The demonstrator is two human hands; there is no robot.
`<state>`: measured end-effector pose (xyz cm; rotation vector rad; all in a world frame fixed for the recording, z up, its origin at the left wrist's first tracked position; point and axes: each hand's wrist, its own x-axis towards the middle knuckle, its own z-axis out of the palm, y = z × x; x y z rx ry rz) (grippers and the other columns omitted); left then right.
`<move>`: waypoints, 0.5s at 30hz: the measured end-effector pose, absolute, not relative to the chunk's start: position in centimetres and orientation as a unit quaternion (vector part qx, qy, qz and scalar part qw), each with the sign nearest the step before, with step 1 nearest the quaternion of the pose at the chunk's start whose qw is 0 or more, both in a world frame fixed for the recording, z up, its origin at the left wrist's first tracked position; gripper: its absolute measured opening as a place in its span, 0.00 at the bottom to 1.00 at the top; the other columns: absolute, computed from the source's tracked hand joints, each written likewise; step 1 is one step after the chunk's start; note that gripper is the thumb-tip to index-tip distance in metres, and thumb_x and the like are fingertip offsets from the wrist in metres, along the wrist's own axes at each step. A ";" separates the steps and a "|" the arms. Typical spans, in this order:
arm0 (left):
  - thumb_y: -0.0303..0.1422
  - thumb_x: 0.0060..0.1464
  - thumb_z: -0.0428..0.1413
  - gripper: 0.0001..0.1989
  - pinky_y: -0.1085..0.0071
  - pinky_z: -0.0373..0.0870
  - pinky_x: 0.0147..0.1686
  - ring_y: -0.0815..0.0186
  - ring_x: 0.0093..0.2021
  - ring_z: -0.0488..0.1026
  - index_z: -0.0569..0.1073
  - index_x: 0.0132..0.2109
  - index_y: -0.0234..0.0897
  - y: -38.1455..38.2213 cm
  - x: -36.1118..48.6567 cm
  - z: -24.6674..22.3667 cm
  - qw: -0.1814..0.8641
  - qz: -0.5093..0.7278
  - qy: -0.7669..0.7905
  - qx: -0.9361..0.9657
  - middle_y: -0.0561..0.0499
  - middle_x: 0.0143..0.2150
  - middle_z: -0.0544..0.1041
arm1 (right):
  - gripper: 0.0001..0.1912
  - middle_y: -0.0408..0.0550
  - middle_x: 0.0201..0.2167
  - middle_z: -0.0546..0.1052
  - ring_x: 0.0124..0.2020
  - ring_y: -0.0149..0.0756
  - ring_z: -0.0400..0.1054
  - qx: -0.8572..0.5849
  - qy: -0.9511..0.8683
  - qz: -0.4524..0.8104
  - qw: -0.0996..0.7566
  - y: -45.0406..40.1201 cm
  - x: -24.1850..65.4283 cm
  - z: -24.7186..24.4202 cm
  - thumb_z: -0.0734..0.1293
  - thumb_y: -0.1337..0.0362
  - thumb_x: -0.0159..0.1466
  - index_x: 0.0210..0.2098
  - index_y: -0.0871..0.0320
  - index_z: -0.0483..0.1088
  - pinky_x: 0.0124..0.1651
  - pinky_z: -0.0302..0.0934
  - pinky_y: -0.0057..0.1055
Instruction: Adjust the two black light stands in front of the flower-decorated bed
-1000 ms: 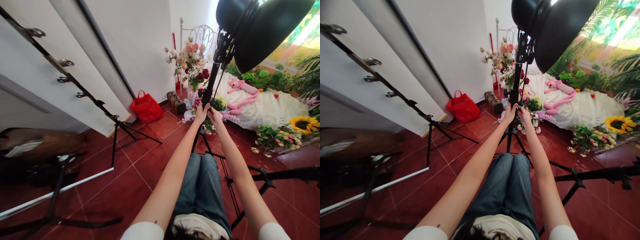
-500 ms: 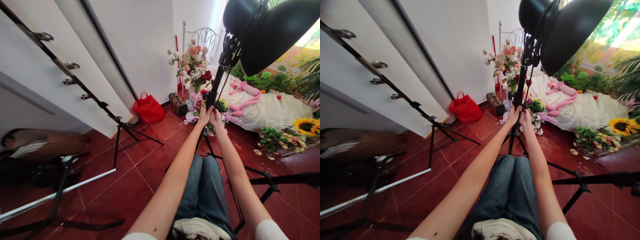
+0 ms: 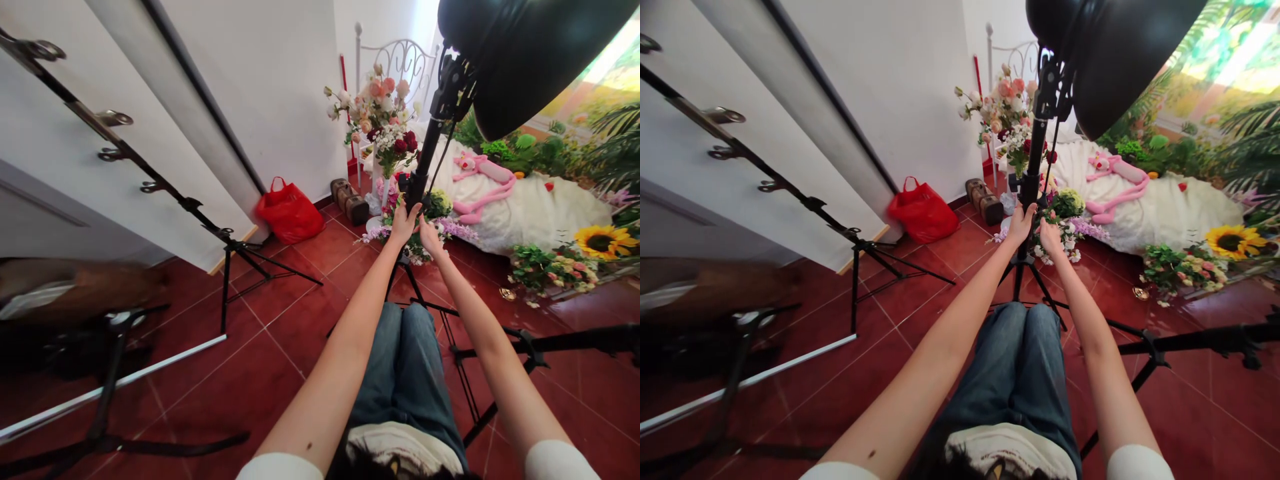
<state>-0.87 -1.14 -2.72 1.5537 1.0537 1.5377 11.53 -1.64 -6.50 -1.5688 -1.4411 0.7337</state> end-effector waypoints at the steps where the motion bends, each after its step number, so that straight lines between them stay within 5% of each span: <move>1: 0.53 0.60 0.52 0.24 0.58 0.70 0.56 0.57 0.47 0.77 0.74 0.48 0.35 -1.1 -0.9 -2.7 0.350 0.595 0.404 0.600 0.42 0.40 0.78 | 0.29 0.49 0.28 0.73 0.41 0.42 0.70 -0.635 -0.588 0.304 0.398 -2.3 11.8 -7.1 0.55 0.41 0.68 0.23 0.55 0.68 0.56 0.62 0.42; 9: 0.50 0.57 0.58 0.22 0.58 0.70 0.57 0.57 0.51 0.76 0.73 0.48 0.36 -0.8 -0.7 -3.6 0.327 0.617 0.382 0.605 0.42 0.44 0.78 | 0.30 0.55 0.55 0.73 0.57 0.43 0.67 -0.509 -0.613 0.248 0.552 -4.1 11.6 -5.3 0.64 0.39 0.62 0.52 0.54 0.66 0.61 0.61 0.43; 15: 0.42 0.59 0.58 0.16 0.58 0.75 0.50 0.59 0.43 0.77 0.74 0.45 0.33 0.5 0.3 -4.9 0.338 0.634 0.391 0.575 0.40 0.41 0.80 | 0.26 0.56 0.44 0.76 0.52 0.50 0.69 -0.546 -0.676 0.134 0.477 -1.6 8.5 -1.3 0.71 0.42 0.57 0.42 0.57 0.72 0.61 0.61 0.48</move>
